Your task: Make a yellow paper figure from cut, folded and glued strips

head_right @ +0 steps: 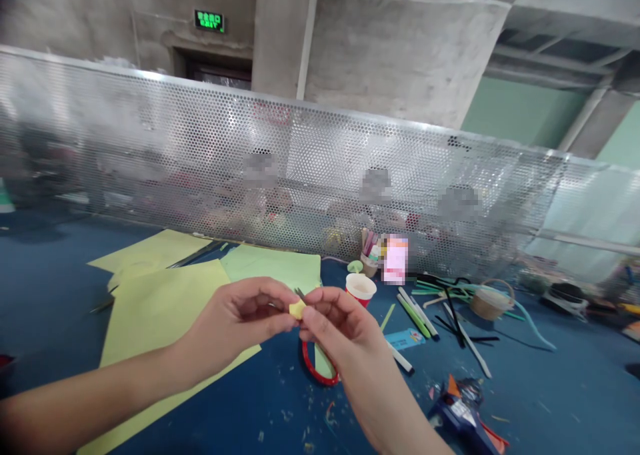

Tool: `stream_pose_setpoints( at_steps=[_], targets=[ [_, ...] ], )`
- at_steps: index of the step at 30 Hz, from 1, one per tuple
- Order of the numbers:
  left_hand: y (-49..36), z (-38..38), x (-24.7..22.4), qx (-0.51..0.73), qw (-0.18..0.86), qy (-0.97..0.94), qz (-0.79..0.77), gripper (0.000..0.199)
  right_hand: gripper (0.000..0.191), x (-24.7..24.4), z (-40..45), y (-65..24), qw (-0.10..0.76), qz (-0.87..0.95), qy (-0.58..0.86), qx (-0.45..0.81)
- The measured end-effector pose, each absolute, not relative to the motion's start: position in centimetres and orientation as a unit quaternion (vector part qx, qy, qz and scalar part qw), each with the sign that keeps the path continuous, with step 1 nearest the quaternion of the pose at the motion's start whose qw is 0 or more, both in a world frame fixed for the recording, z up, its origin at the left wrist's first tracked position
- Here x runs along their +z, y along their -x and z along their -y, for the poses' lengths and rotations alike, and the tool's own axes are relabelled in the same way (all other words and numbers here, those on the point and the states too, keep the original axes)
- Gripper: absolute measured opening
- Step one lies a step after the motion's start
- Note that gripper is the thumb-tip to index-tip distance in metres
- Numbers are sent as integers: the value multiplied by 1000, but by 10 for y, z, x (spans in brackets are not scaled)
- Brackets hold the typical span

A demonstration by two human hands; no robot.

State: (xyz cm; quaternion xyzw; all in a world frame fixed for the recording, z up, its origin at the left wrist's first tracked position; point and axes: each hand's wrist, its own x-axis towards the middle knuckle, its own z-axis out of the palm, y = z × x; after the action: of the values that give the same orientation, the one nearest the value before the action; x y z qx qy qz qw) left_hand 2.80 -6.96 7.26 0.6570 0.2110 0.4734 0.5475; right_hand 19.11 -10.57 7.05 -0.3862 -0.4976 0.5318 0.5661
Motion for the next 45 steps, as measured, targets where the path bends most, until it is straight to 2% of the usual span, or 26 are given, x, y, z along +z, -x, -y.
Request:
stream_pose_setpoints(
  at_steps=[3,13,18,28,35,41,45],
  targets=[
    [-28,69,73,479,544,-655,-212,12,20,74,106,-193,558,493,387,544],
    [-28,67,67,497,499,-686,-184,10,17,67,102,-191,560,545,409,471],
    [-29,66,65,491,511,-680,-187,9,17,68,102,-190,563,560,414,445],
    [-29,66,71,476,545,-655,-217,12,20,77,105,-193,511,603,448,417],
    [-29,66,66,486,515,-685,-173,10,26,72,104,-188,525,590,451,415],
    [-30,59,65,453,565,-657,-210,15,21,64,100,-190,529,614,460,363],
    [-28,54,68,452,583,-636,-227,15,11,63,100,-194,526,661,472,252]
  ],
)
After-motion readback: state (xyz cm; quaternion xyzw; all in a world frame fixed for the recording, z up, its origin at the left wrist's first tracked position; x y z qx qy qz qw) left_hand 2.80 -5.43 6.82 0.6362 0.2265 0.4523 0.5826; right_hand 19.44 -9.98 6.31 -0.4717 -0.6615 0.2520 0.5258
